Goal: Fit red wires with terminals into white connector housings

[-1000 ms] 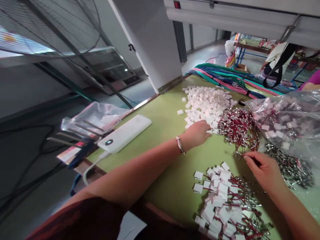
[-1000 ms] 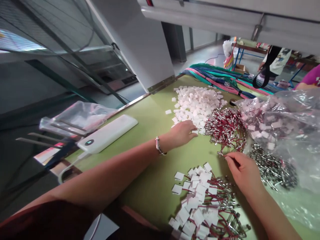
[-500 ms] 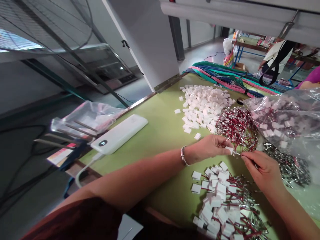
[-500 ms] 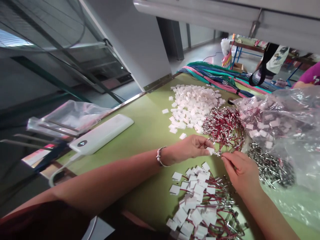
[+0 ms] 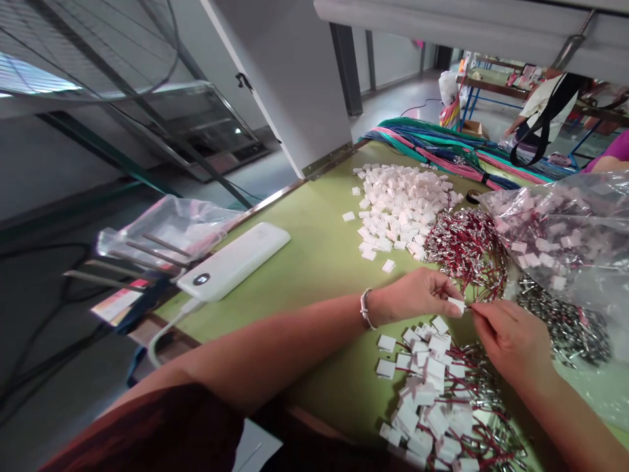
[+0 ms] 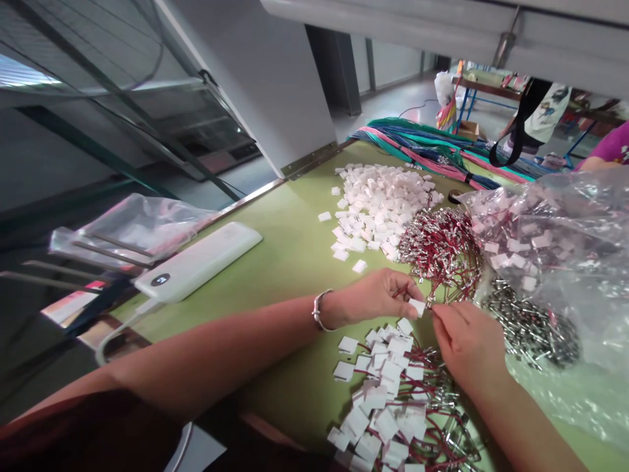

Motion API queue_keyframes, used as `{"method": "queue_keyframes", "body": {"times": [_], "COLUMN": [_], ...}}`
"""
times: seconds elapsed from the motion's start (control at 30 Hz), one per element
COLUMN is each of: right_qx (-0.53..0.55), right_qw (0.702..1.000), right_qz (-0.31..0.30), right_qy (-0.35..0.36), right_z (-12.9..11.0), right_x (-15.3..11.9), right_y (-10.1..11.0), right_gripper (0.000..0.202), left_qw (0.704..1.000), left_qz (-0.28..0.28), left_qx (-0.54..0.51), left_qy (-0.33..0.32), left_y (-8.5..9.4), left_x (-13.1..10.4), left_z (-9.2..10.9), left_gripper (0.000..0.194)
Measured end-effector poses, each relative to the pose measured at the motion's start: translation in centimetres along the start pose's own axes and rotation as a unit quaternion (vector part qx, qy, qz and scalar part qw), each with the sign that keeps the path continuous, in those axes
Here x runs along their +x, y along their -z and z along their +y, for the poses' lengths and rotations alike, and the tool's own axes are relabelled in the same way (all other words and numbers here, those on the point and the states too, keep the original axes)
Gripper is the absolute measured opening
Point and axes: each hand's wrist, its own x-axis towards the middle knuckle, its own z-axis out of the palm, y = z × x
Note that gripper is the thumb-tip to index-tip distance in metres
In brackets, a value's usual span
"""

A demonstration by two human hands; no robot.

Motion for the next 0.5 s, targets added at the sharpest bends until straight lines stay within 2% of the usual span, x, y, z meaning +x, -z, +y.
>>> {"method": "queue_keyframes", "body": {"times": [0.1,0.27,0.5], "right_qx": [-0.014,0.025,0.091], "right_qw": [1.0,0.998,0.987], "right_qz": [-0.009,-0.052,-0.087], "right_qy": [-0.016,-0.037,-0.098], "right_z": [-0.69,-0.89,-1.01], "right_x": [0.04,-0.06,-0.17], "right_y": [-0.22,-0.56,-0.41], "right_gripper": [0.023,0.023,0.02], "left_qw": [0.999,0.999,0.999], "left_qz": [0.014,-0.01,-0.018], "left_qx": [0.029,0.043,0.041], "left_qy": [0.008,0.013,-0.025], "left_y": [-0.67,-0.76,-0.82], "left_x": [0.01,0.08,-0.18], "left_z": [0.05,-0.2,-0.33], "left_gripper": [0.019,0.014,0.015]}}
